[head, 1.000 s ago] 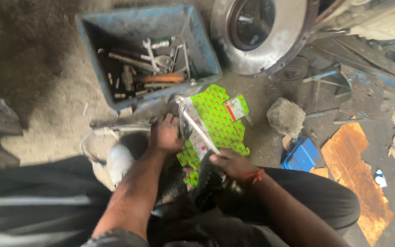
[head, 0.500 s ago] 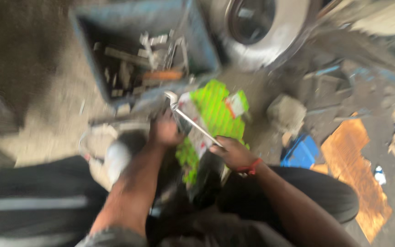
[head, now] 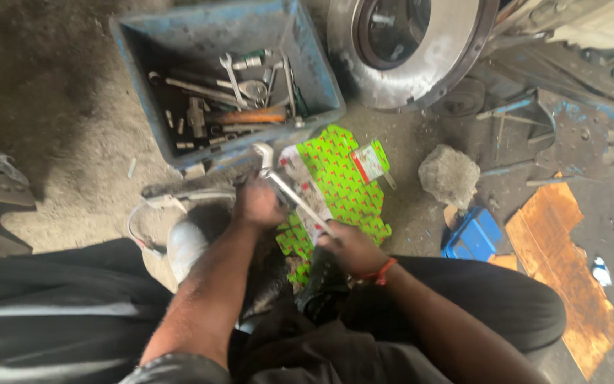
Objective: The person assembles a mechanical fan clutch by hand and using a screwdriver, picking up small metal components from a box and placing them into the assembly before turning the object over to work on the other side.
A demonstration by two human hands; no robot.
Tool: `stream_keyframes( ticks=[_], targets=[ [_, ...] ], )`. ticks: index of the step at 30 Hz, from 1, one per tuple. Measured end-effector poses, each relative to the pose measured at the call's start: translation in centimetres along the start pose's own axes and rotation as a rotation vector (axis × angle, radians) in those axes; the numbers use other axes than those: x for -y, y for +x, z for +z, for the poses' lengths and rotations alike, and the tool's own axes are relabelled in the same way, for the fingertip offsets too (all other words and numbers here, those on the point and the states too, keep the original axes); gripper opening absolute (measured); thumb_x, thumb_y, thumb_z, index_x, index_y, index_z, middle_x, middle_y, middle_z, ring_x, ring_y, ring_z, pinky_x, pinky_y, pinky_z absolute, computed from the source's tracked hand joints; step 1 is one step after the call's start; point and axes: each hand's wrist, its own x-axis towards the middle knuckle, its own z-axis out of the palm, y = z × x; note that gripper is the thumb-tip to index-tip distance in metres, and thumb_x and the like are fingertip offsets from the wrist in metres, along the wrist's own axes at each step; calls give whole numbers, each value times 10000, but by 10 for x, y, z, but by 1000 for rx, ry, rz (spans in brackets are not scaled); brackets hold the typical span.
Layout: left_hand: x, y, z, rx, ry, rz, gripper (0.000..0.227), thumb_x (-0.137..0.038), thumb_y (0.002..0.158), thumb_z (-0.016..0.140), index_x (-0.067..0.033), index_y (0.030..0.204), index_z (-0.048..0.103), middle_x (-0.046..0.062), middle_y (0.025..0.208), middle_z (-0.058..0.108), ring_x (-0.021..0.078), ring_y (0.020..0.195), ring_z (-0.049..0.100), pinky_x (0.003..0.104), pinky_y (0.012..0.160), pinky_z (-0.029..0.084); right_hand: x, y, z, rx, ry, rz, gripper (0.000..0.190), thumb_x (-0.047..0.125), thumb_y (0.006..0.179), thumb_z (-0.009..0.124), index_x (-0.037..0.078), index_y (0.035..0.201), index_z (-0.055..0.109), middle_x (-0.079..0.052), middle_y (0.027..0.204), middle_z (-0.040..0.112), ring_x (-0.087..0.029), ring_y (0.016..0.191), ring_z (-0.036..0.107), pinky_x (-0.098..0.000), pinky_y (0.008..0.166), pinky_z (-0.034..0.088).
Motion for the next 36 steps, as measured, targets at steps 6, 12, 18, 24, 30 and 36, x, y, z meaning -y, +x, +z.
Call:
stream_keyframes(
  ticks=[6, 12, 18, 24, 30, 36],
  targets=[
    [-9, -1, -12, -69, -36, -65, 759, -448, 666, 836, -123, 1310, 600, 204, 1394, 515, 393, 1283, 489, 452, 1062, 453, -62, -2, -29, -396, -16, 357, 343, 311, 964, 628, 42, 1168, 688, -192, 918, 731, -348, 875, 701, -419, 796, 525],
    [-15, -9, -28, 32, -76, -125, 762, -409, 701, 827, -163, 1374, 568, 125, 1378, 528, 331, 1303, 506, 450, 1051, 486, -140, 13, -17, -390, -83, 844, 464, 354, 943, 673, 20, 1261, 633, -211, 1113, 681, -363, 1053, 653, -439, 911, 497],
    [-14, -7, -30, 0, -55, -100, 839, -426, 684, 845, -96, 1392, 538, 145, 1400, 508, 344, 1289, 510, 451, 1041, 497, -96, 50, -25, -393, -358, 510, 629, 382, 899, 729, 22, 1385, 553, -216, 1328, 615, -365, 1241, 587, -438, 1034, 458],
    [0, -3, 1, -266, -197, 27, 753, -325, 628, 832, -111, 1320, 627, 183, 1307, 589, 415, 1200, 557, 481, 967, 511, 34, 135, 19, -250, 102, -328, 357, 233, 893, 796, -13, 1115, 663, -161, 1179, 671, -235, 1043, 623, -354, 911, 510],
    [45, 25, 34, 97, -942, -250, 385, -291, 833, 673, -101, 1160, 746, 163, 1102, 749, 306, 1002, 738, 416, 870, 558, 103, 131, 32, -177, 270, -46, 161, 174, 1000, 630, 17, 975, 650, -16, 803, 646, -78, 655, 596, -274, 613, 528],
    [46, 11, 39, -241, -1031, -70, 381, -247, 860, 620, -205, 1219, 738, 109, 1143, 764, 245, 1067, 742, 377, 905, 560, 114, 119, 27, -261, 16, -346, 135, 132, 1017, 635, 13, 958, 611, -125, 836, 623, -230, 733, 619, -360, 699, 526]
  ],
)
